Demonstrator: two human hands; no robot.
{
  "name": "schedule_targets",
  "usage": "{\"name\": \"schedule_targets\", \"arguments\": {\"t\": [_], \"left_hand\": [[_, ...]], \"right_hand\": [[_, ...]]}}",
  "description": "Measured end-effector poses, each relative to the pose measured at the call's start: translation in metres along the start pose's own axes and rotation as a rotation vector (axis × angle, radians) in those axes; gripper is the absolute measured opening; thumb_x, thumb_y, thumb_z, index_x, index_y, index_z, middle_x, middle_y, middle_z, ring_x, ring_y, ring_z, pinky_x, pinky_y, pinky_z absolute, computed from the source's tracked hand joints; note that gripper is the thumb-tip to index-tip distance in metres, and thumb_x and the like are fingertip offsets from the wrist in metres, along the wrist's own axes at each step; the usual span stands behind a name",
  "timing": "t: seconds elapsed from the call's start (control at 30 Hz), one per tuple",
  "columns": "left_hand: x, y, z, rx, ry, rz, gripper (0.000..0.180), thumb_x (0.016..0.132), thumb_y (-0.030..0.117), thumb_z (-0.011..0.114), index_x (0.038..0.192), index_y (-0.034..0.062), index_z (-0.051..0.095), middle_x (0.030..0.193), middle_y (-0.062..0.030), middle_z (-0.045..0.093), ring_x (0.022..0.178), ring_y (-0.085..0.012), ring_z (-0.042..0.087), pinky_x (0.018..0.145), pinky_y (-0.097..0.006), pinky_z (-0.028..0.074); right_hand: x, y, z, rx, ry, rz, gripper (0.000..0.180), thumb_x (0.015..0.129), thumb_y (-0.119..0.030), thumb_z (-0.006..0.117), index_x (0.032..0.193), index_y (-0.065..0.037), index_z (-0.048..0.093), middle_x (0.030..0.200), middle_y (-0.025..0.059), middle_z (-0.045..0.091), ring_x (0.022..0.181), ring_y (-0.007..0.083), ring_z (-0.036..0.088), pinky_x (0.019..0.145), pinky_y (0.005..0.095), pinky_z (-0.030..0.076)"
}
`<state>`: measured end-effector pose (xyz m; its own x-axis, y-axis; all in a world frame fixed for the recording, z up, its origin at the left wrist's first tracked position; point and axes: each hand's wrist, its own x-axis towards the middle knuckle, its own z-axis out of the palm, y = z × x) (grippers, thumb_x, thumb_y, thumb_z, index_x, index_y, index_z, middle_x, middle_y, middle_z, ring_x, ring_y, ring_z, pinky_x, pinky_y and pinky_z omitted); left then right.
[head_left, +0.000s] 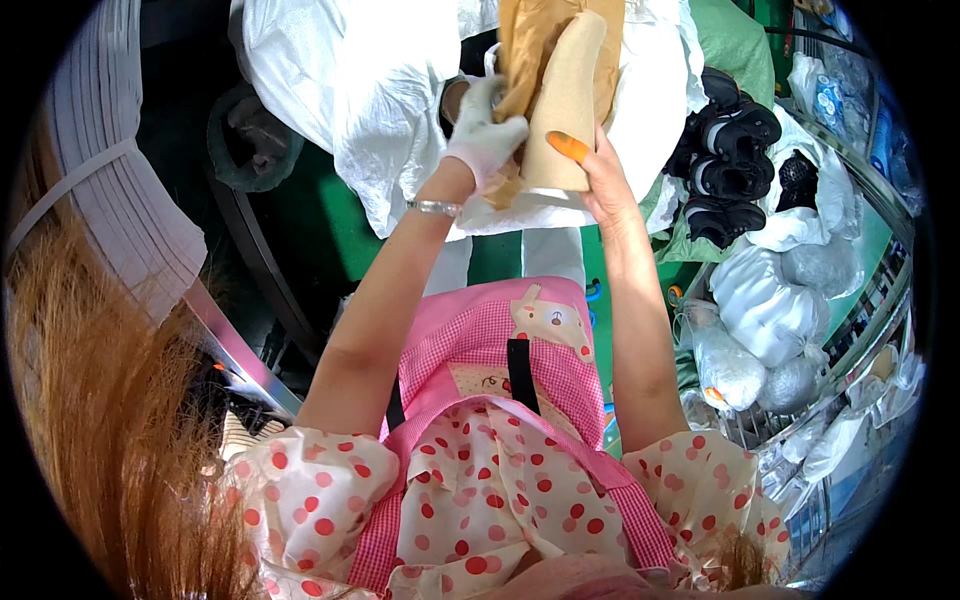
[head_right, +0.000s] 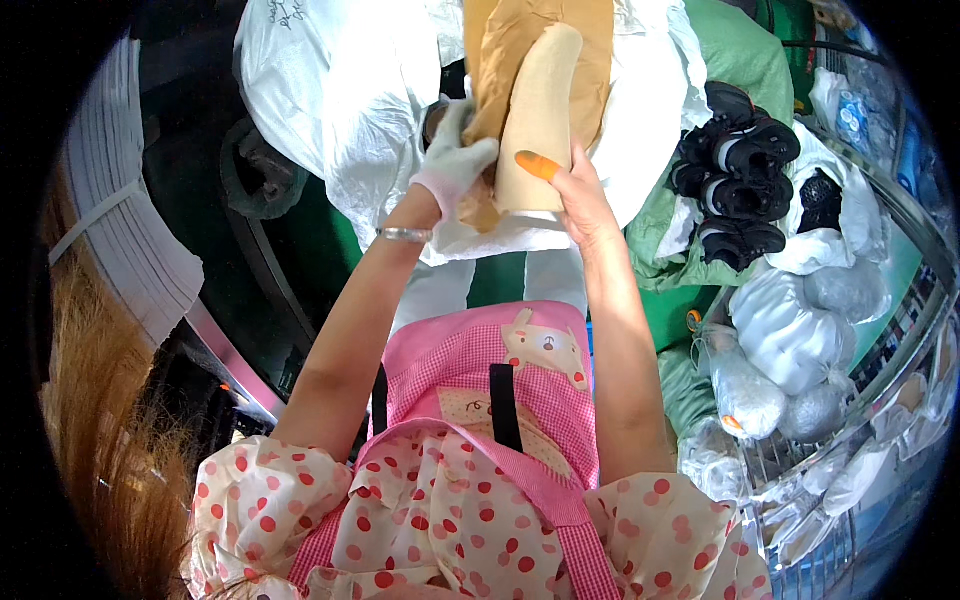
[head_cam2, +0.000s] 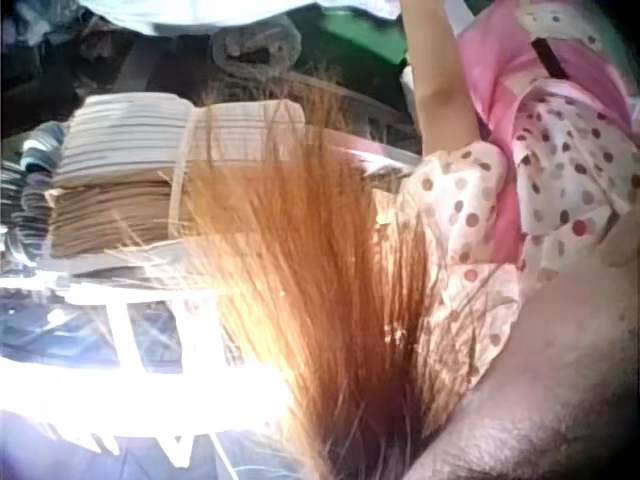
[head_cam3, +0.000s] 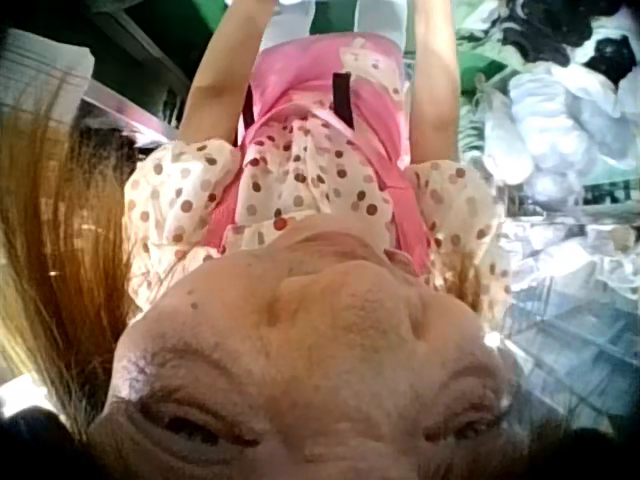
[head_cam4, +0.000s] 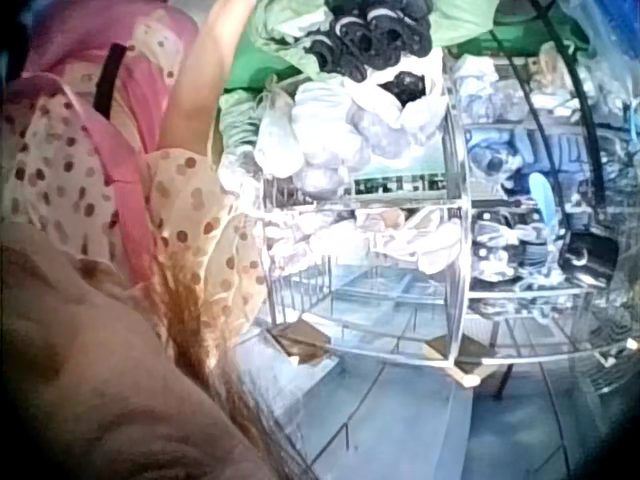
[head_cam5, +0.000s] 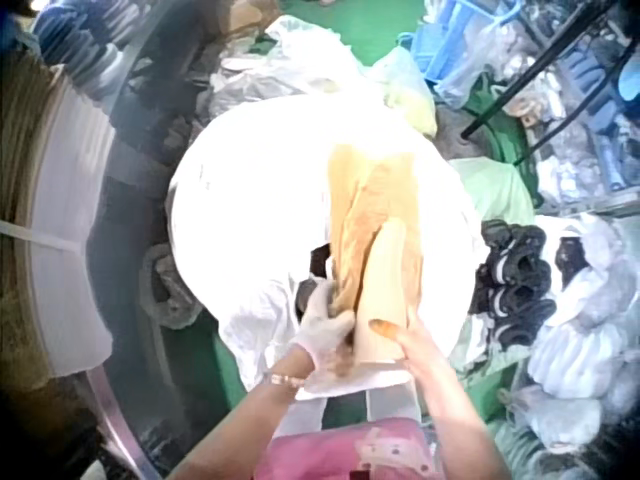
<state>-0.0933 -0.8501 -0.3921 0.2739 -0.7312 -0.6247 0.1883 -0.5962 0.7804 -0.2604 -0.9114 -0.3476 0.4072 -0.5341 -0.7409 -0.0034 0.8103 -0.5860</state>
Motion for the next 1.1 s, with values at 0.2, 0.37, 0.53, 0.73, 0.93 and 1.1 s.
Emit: {"name": "schedule_targets", "arguments": {"t": [0.2,0.37,0.53,0.73,0.93,1.1], "left_hand": [[0.022,0.044,0.017,0.496,0.13,-0.273,0.077,0.078,0.03,0.07,0.145,0.0151,0.034,0.145,-0.0233,0.028,0.122,-0.0367,0.047,0.1,-0.041,0.046],[-0.014,0.029,0.088,1.295,0.306,0.568,0.058,0.081,0.023,0.062,0.135,0.0079,0.049,0.14,-0.0241,0.039,0.126,-0.0467,0.04,0.104,-0.047,0.038],[-0.035,0.023,0.135,0.861,-0.091,0.358,0.065,0.075,0.024,0.066,0.13,-0.004,0.047,0.144,-0.03,0.033,0.127,-0.0452,0.041,0.107,-0.044,0.037],[-0.02,-0.016,0.068,0.527,0.061,0.356,0.055,0.072,0.028,0.074,0.115,0.0018,0.054,0.109,-0.0198,0.053,0.098,-0.036,0.055,0.087,-0.042,0.047],[0.015,-0.029,0.066,0.491,0.737,-0.244,0.099,0.067,0.036,0.08,0.143,-0.0001,0.028,0.133,-0.0287,0.044,0.124,-0.0375,0.047,0.105,-0.04,0.039],[0.041,-0.047,0.035,0.348,0.662,-0.11,0.059,0.078,0.026,0.069,0.129,0.0008,0.052,0.12,-0.0213,0.058,0.108,-0.0325,0.059,0.094,-0.038,0.046]], "right_hand": [[-0.014,-0.013,-0.048,0.152,0.049,0.077,0.059,0.085,-0.019,0.071,0.135,-0.001,0.044,0.124,0.0095,0.058,0.111,0.0183,0.058,0.095,0.0314,0.046],[-0.003,-0.024,-0.063,-0.232,0.159,-0.098,0.09,0.085,-0.035,0.071,0.15,-0.002,0.019,0.143,0.0149,0.04,0.131,0.0227,0.039,0.107,0.0333,0.032],[0.014,-0.035,-0.081,-0.43,0.072,-0.084,0.096,0.077,-0.04,0.077,0.145,0.0,0.021,0.137,0.0169,0.044,0.126,0.0243,0.044,0.103,0.0349,0.037],[0.037,-0.008,-0.087,-0.758,0.291,-0.298,0.076,0.076,-0.022,0.077,0.137,-0.001,0.037,0.123,0.0158,0.058,0.111,0.0258,0.058,0.095,0.0343,0.045],[-0.031,-0.064,-0.145,-0.158,0.308,-0.274,0.057,0.085,-0.021,0.069,0.133,0.001,0.048,0.127,0.0152,0.057,0.117,0.0264,0.056,0.098,0.0377,0.045],[-0.112,-0.198,-0.292,-0.261,0.808,-0.671,0.039,0.095,-0.006,0.054,0.132,0.003,0.048,0.129,0.017,0.055,0.113,0.0279,0.059,0.095,0.0378,0.051]]}}
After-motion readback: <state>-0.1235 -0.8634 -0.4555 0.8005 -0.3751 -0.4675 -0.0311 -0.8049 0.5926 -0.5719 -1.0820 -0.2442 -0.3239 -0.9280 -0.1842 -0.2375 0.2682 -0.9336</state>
